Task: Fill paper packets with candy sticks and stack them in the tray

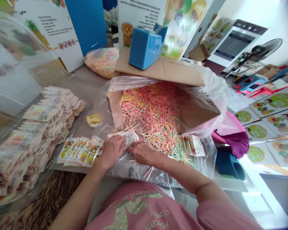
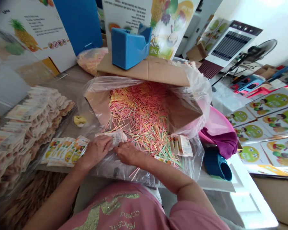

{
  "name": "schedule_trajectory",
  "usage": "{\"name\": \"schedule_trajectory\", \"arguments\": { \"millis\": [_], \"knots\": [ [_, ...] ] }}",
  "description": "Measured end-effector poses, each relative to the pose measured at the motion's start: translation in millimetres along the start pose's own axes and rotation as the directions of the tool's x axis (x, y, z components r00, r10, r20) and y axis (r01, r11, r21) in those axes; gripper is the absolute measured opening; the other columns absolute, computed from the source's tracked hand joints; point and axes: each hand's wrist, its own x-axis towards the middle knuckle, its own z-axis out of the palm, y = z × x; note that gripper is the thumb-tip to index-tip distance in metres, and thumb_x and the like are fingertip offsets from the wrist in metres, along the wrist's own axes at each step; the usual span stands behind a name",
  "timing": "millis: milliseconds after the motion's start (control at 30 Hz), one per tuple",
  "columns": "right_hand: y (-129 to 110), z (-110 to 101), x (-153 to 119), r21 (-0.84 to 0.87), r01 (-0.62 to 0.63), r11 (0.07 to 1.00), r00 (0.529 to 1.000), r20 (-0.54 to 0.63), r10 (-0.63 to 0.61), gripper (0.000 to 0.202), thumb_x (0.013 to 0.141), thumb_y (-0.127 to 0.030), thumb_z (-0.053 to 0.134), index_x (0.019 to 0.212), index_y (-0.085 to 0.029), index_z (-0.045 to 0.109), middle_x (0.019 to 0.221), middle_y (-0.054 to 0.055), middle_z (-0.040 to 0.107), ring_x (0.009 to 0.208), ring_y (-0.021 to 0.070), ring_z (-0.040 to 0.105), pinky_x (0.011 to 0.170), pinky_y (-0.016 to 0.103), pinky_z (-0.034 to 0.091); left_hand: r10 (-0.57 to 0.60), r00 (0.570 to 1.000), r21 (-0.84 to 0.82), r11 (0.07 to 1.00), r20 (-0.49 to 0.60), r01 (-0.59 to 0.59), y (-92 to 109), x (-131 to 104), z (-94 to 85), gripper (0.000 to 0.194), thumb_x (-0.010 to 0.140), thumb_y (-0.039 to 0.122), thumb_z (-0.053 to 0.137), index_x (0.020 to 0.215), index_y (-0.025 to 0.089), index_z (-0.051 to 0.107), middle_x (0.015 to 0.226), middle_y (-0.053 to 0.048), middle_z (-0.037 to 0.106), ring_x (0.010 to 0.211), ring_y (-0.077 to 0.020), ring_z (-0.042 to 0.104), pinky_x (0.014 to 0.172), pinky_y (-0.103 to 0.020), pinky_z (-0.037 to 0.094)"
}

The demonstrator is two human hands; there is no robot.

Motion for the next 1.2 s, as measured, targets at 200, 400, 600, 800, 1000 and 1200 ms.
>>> {"name": "schedule_trajectory", "arguments": {
  "millis": [200,400,600,800,1000,1200],
  "knots": [
    [39,-26,-10,-0.087,-0.27,0.959,0.962,0.022,0.273,0.035,0.095,-0.008,0.046,0.115,-0.017,0.073,0.111,0.016,0.076,0.1,0.0261,0.074,0.079,0.032,0.054,-0.017,0.993,0.212,0.977,0.12,-0.009,27,-5,1.3,0.028,0.1,0.025,0.054,0.122,0.017,0.07,0.122,-0.015,0.071,0.114,-0.0293,0.064,0.095,-0.039,0.05],
    [87,-76,29,-0.084,-0.476,0.875,0.865,-0.223,0.449,0.036,0.1,-0.015,0.044,0.119,-0.016,0.074,0.12,0.019,0.07,0.103,0.0269,0.071,0.074,0.03,0.052,0.001,0.987,0.3,0.953,0.163,-0.051,35,-3,9.1,0.041,0.097,0.005,0.038,0.123,0.012,0.069,0.12,-0.02,0.071,0.112,-0.0315,0.065,0.092,-0.041,0.05],
    [98,-82,115,-0.033,-0.498,0.867,0.851,-0.214,0.48,0.035,0.101,-0.031,0.053,0.121,-0.012,0.074,0.132,0.023,0.066,0.122,0.0342,0.061,0.099,0.046,0.052,-0.023,0.989,0.267,0.964,0.149,-0.018,31,-3,4.4,0.039,0.096,0.003,0.037,0.112,0.013,0.072,0.11,-0.018,0.073,0.109,-0.0308,0.067,0.094,-0.042,0.051],
    [101,-57,144,-0.037,-0.534,0.845,0.821,-0.26,0.508,0.041,0.098,-0.016,0.046,0.131,-0.008,0.068,0.137,0.028,0.063,0.125,0.0372,0.059,0.101,0.054,0.05,0.005,0.985,0.281,0.958,0.173,-0.054,34,-2,-1.3,0.034,0.096,0.004,0.041,0.11,0.014,0.07,0.109,-0.016,0.072,0.108,-0.0294,0.067,0.094,-0.04,0.051],
    [116,-49,123,-0.061,-0.426,0.903,0.885,-0.237,0.401,0.045,0.095,-0.013,0.047,0.134,-0.022,0.067,0.14,0.017,0.065,0.132,0.0343,0.053,0.108,0.054,0.045,0.036,0.98,0.295,0.951,0.195,-0.093,35,-4,0.6,0.035,0.098,0.012,0.046,0.126,0.016,0.066,0.122,-0.018,0.07,0.112,-0.0313,0.065,0.095,-0.042,0.049],
    [120,-52,120,-0.142,-0.377,0.915,0.916,-0.203,0.346,0.043,0.095,-0.01,0.045,0.131,-0.018,0.069,0.134,0.02,0.067,0.128,0.0332,0.054,0.107,0.052,0.046,0.034,0.98,0.286,0.954,0.197,-0.091,31,-3,3.4,0.038,0.095,0.004,0.043,0.12,0.016,0.069,0.117,-0.017,0.071,0.111,-0.0303,0.066,0.092,-0.04,0.048]
  ]
}}
